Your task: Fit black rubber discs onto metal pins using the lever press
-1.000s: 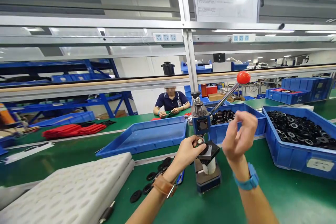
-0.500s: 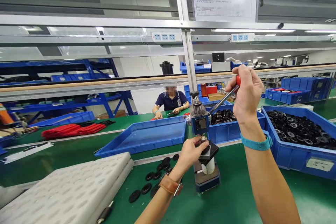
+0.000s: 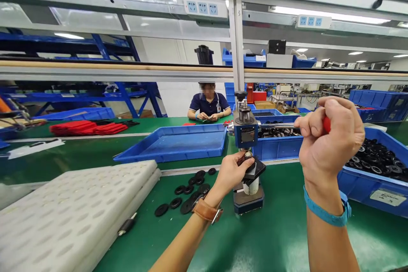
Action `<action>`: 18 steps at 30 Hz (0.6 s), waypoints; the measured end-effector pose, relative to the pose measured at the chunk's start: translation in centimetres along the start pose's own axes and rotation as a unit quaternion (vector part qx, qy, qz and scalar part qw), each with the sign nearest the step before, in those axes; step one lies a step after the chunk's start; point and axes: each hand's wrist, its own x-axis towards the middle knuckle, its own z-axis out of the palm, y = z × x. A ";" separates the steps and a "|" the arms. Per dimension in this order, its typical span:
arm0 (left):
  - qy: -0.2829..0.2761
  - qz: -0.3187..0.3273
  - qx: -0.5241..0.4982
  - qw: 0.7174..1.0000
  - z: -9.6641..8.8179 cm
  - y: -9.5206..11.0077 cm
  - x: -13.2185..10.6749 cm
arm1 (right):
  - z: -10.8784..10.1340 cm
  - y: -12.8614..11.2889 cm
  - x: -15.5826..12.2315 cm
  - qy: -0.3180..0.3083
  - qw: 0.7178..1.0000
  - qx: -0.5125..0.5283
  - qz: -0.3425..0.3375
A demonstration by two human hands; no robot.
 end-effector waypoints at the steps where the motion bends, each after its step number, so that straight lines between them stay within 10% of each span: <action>1: 0.002 0.000 0.005 1.000 0.0 0.1 0.0 | -0.2 0.0 -0.3 0.003 1.000 0.004 0.001; 18: 0.013 -0.022 0.017 1.000 -0.1 0.3 0.3 | -5.4 2.4 -6.3 0.016 0.998 -0.034 -0.047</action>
